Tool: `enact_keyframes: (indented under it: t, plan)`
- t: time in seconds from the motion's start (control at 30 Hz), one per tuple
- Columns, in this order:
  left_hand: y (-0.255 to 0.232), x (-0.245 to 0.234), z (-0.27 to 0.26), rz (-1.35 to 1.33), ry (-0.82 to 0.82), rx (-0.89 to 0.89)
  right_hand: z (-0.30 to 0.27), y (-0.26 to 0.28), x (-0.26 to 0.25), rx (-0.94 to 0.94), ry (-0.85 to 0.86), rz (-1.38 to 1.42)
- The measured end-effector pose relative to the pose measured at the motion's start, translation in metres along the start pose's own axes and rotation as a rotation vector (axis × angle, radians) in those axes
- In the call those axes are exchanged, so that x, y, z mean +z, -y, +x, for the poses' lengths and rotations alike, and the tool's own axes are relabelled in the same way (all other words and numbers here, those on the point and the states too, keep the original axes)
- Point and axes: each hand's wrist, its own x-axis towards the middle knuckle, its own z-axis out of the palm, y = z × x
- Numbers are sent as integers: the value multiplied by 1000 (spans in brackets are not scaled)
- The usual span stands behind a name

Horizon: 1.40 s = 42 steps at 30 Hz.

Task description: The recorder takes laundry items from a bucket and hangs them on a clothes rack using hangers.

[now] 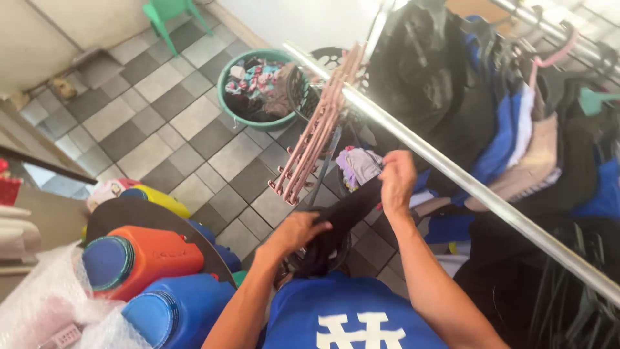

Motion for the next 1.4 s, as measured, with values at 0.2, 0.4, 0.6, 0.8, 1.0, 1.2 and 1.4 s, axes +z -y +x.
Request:
enact_keyframes:
  t: [0.2, 0.4, 0.6, 0.8, 1.0, 1.2, 1.4]
  plan:
    - [32, 2, -23, -363, -383, 41, 16, 19, -17, -31, 411, -407]
    - [82, 42, -27, -851, -158, -145, 7, -4, -24, 21, 917, -861]
    - [17, -6, -53, 141, 166, -288, -22, -48, -53, -243, 1155, -1269]
    - [45, 32, -65, 602, 24, -421, -36, -145, -77, 51, 1428, -1393]
    - [16, 13, -54, 508, -127, -364, 9, -108, -66, 23, 1190, -1360]
    - [-2, 20, -22, 188, -61, -182, 30, -69, -47, 166, 1229, -1227]
    - [-1, 70, 20, -79, -473, 69, 48, 19, 26, -196, 588, -444]
